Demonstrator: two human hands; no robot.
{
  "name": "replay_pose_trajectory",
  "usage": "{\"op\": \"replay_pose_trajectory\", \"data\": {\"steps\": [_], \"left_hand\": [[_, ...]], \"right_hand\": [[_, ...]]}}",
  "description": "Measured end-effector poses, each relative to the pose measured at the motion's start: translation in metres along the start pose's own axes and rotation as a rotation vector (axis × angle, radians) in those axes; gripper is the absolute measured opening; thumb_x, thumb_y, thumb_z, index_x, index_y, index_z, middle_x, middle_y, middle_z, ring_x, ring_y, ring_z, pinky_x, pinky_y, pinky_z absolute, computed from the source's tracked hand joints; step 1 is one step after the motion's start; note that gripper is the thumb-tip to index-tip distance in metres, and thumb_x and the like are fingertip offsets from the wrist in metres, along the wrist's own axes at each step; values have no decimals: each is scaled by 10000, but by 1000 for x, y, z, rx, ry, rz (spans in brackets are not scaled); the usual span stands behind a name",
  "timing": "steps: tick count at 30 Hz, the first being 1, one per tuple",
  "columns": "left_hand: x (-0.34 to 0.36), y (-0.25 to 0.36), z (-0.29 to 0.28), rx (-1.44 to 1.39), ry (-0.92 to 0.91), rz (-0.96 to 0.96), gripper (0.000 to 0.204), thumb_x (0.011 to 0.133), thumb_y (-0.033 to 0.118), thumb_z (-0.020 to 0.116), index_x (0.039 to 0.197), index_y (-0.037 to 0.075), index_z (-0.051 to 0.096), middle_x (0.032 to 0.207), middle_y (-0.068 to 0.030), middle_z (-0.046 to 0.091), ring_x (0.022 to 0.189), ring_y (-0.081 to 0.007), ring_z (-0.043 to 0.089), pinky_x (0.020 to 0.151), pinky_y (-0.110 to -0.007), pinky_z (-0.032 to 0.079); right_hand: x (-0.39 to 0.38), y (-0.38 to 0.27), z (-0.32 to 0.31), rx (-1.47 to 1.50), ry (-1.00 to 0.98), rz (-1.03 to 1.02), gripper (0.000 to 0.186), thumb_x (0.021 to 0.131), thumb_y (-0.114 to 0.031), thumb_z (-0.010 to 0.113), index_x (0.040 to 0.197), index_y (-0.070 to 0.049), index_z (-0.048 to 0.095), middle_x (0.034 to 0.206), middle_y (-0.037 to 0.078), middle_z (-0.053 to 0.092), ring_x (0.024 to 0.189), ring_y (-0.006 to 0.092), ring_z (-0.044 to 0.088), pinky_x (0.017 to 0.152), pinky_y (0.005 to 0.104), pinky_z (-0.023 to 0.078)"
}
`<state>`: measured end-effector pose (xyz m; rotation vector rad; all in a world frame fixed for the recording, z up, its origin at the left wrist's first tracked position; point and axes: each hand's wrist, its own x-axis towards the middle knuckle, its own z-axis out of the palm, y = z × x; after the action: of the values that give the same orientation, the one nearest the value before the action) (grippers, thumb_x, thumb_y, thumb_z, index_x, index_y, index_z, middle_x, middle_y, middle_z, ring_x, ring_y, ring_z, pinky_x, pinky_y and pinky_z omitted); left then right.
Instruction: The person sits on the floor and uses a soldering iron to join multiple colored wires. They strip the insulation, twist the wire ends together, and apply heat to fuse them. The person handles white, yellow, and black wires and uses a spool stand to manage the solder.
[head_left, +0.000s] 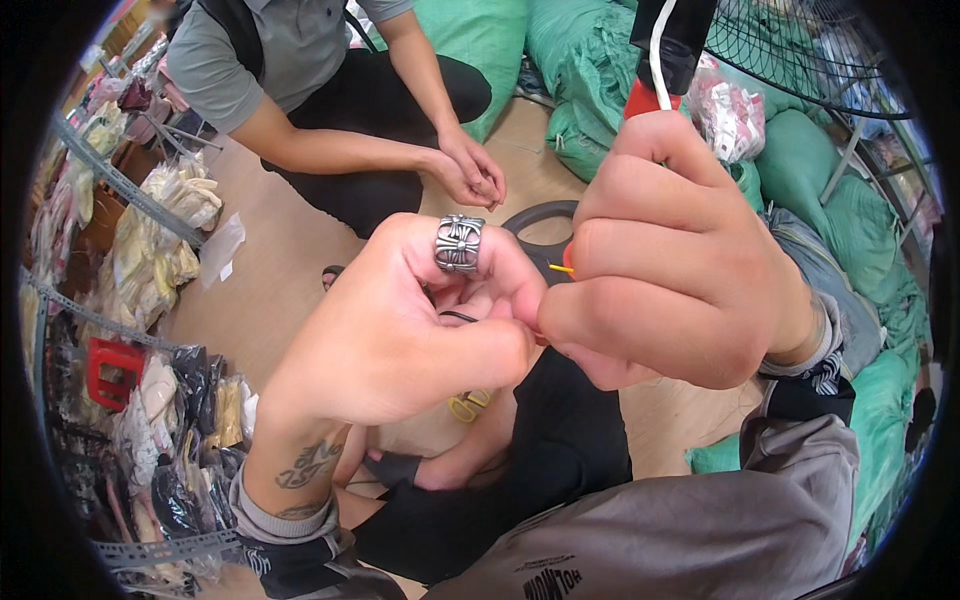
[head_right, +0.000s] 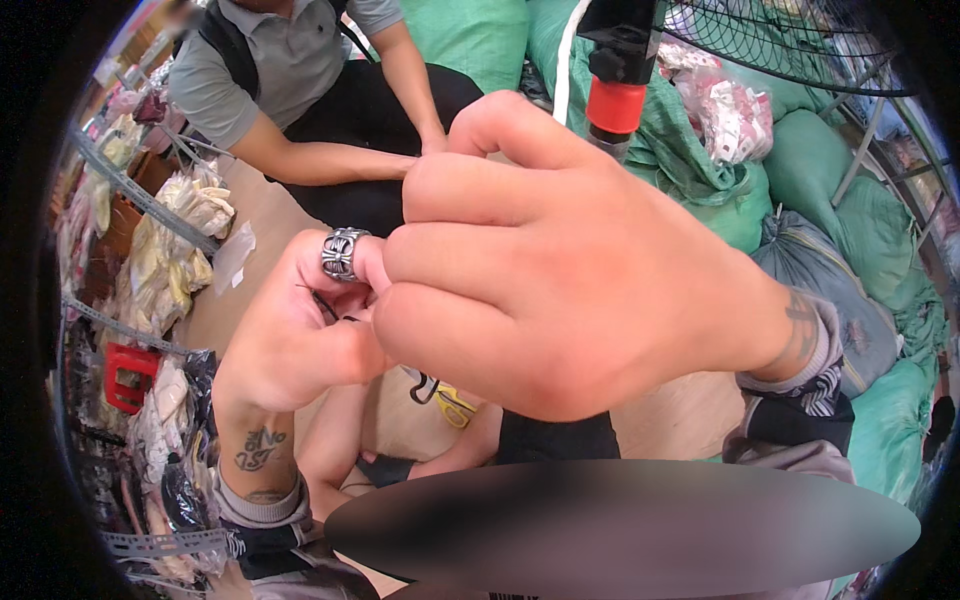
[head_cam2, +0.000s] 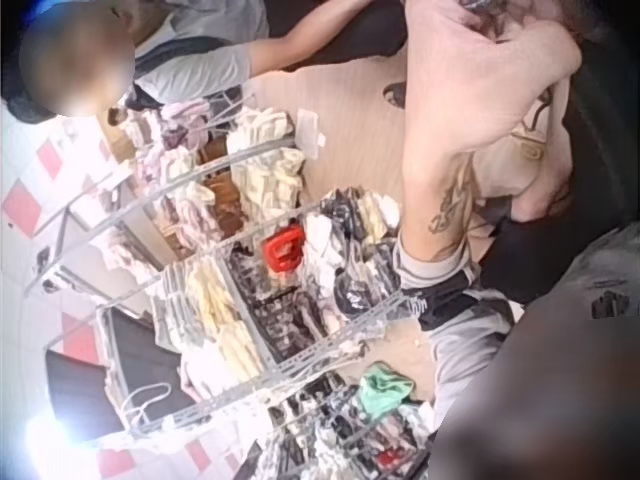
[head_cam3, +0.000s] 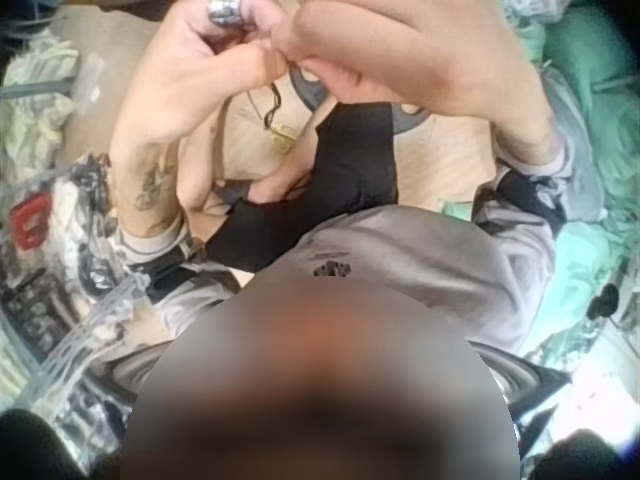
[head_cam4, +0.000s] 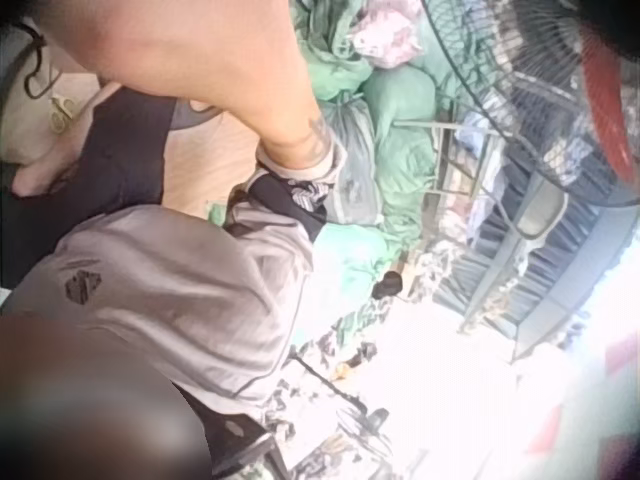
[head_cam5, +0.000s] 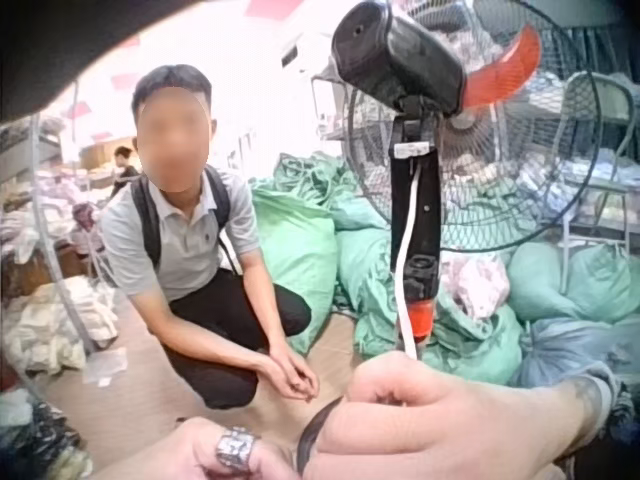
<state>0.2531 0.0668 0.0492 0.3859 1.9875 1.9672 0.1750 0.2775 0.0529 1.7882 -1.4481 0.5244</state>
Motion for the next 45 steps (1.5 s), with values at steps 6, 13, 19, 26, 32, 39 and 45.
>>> {"op": "replay_pose_trajectory", "data": {"steps": [6, 13, 19, 26, 32, 39, 45], "left_hand": [[2, 7, 4, 43, 78, -13, 118, 823, -32, 685, 800, 40, 595, 784, 31, 594, 732, -8, 517, 647, -191, 424], [-9, 2, 14, 466, 342, 348, 108, 787, -75, 664, 815, 14, 610, 749, 17, 544, 639, -20, 445, 571, -176, 333], [-13, -6, 15, 382, 389, 400, 74, 814, -10, 661, 878, 0, 626, 810, -22, 561, 677, -54, 472, 627, -198, 363], [-15, -12, 32, 244, 440, 531, 199, 800, 39, 716, 958, -9, 604, 837, -34, 551, 712, -65, 483, 682, -196, 367], [-13, -9, 40, 196, 476, 558, 219, 801, 43, 735, 960, -5, 591, 829, -33, 554, 706, -59, 485, 681, -189, 365], [-12, -5, 41, 277, 473, 613, 194, 817, 51, 740, 928, 6, 587, 821, -28, 560, 695, -57, 482, 652, -194, 356], [-12, -5, 37, 339, 496, 619, 145, 834, 57, 725, 880, 5, 598, 803, -28, 556, 692, -60, 469, 637, -198, 342]], "right_hand": [[-1, 5, 12, -21, 103, 38, 221, 659, -200, 740, 777, -47, 631, 677, 13, 458, 624, 203, 462, 618, 357, 343], [-4, 1, 4, 80, 53, 258, 154, 688, -152, 725, 795, -99, 629, 671, -9, 480, 642, 211, 476, 701, 361, 337], [-1, -5, -6, 124, 45, 333, 168, 768, -148, 729, 868, -69, 619, 669, -24, 497, 643, 187, 480, 704, 340, 334], [1, -10, -12, 219, 73, 404, 148, 836, -124, 708, 901, -42, 604, 692, -30, 546, 635, 132, 458, 690, 304, 337], [4, -13, -14, 222, 69, 428, 149, 843, -131, 713, 903, -44, 608, 718, -28, 583, 638, 123, 461, 694, 304, 341], [5, -12, -11, 200, 83, 394, 169, 828, -138, 730, 908, -42, 616, 707, -35, 569, 642, 140, 466, 707, 314, 338], [6, -14, -8, 113, 85, 367, 164, 785, -126, 758, 881, -72, 637, 692, -25, 543, 656, 177, 497, 706, 328, 350]]}}
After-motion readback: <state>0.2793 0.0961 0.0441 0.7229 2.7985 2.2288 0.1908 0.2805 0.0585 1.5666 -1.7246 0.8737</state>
